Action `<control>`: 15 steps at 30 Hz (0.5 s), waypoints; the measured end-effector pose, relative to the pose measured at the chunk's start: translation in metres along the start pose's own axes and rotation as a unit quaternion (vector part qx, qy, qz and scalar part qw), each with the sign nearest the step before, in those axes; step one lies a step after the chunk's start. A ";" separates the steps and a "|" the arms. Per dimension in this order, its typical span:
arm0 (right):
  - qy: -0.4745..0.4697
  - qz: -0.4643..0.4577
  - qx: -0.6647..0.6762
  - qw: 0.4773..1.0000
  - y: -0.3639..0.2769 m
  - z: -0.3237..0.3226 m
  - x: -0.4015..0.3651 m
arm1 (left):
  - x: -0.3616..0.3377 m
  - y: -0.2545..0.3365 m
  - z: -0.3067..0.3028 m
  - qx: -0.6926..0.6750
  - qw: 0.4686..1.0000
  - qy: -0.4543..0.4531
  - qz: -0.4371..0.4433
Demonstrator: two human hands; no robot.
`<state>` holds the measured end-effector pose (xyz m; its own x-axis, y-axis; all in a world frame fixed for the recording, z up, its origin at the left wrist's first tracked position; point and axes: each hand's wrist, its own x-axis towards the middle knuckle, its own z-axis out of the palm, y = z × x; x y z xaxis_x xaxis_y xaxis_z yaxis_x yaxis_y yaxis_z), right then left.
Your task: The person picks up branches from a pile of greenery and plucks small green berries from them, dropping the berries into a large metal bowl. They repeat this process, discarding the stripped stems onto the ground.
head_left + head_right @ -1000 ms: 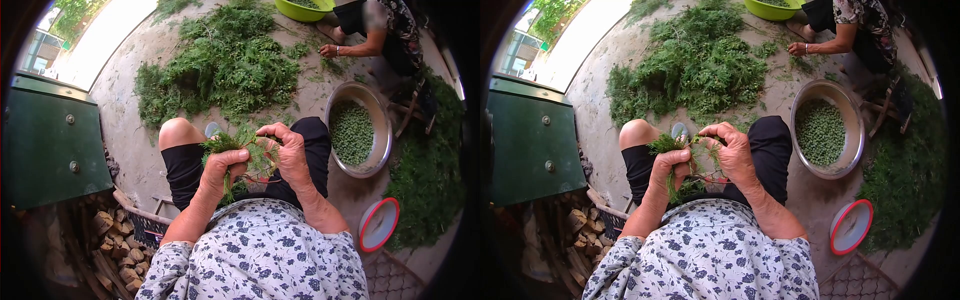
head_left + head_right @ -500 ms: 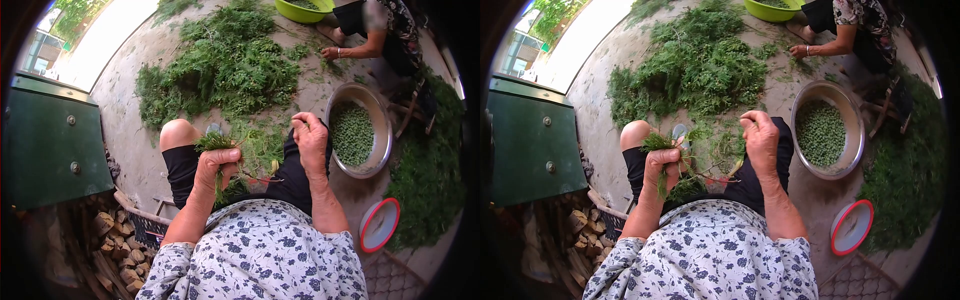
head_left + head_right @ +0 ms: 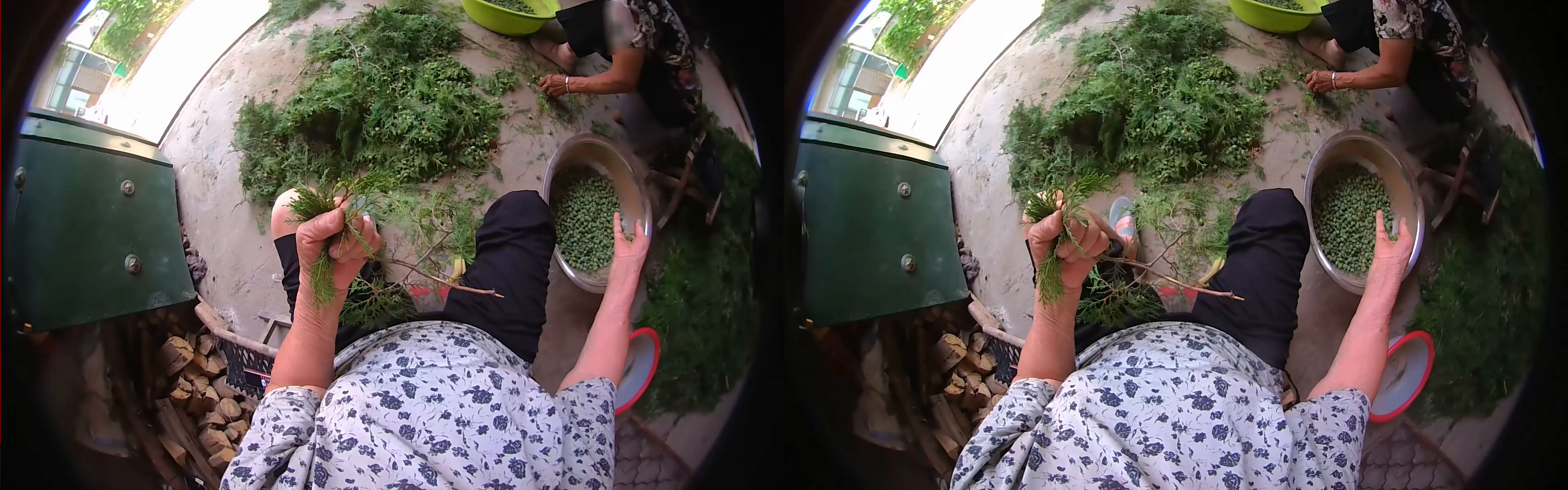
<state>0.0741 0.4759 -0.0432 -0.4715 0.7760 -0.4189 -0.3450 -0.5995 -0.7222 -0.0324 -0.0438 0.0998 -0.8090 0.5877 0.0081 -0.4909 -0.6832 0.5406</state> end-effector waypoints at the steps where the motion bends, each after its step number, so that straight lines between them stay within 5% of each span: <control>1: -0.045 -0.085 -0.134 0.986 -0.004 -0.037 0.037 | 0.001 0.000 0.000 0.000 1.000 0.001 -0.001; 3: -0.089 -0.166 -0.266 0.945 -0.009 -0.052 0.045 | 0.002 -0.001 0.002 0.006 0.999 -0.032 0.006; 5: -0.021 -0.165 -0.622 0.766 -0.018 -0.026 0.011 | 0.002 0.000 0.004 -0.004 0.999 -0.038 0.000; 6: -0.048 -0.152 -0.438 0.885 -0.018 -0.025 0.014 | 0.001 0.000 0.004 -0.015 0.999 -0.046 -0.006; 7: -0.048 -0.151 -0.439 0.885 -0.018 -0.024 0.017 | 0.001 -0.001 0.004 -0.015 0.999 -0.045 -0.007; 9: 0.117 0.043 -0.069 0.990 -0.009 0.003 0.004 | -0.001 -0.002 0.002 -0.014 0.999 -0.031 -0.013; 13: -0.233 0.104 -0.157 0.954 0.041 0.074 -0.083 | 0.004 -0.007 -0.006 -0.012 0.999 -0.038 -0.033; 15: -0.231 0.102 -0.146 0.956 0.065 0.101 -0.115 | 0.011 -0.007 0.003 -0.005 0.998 -0.061 -0.005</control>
<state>0.0234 0.3280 0.0132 -0.8362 0.4389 -0.3288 0.0026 -0.5963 -0.8027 -0.0366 -0.0314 0.0981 -0.7587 0.6428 0.1054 -0.5029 -0.6809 0.5324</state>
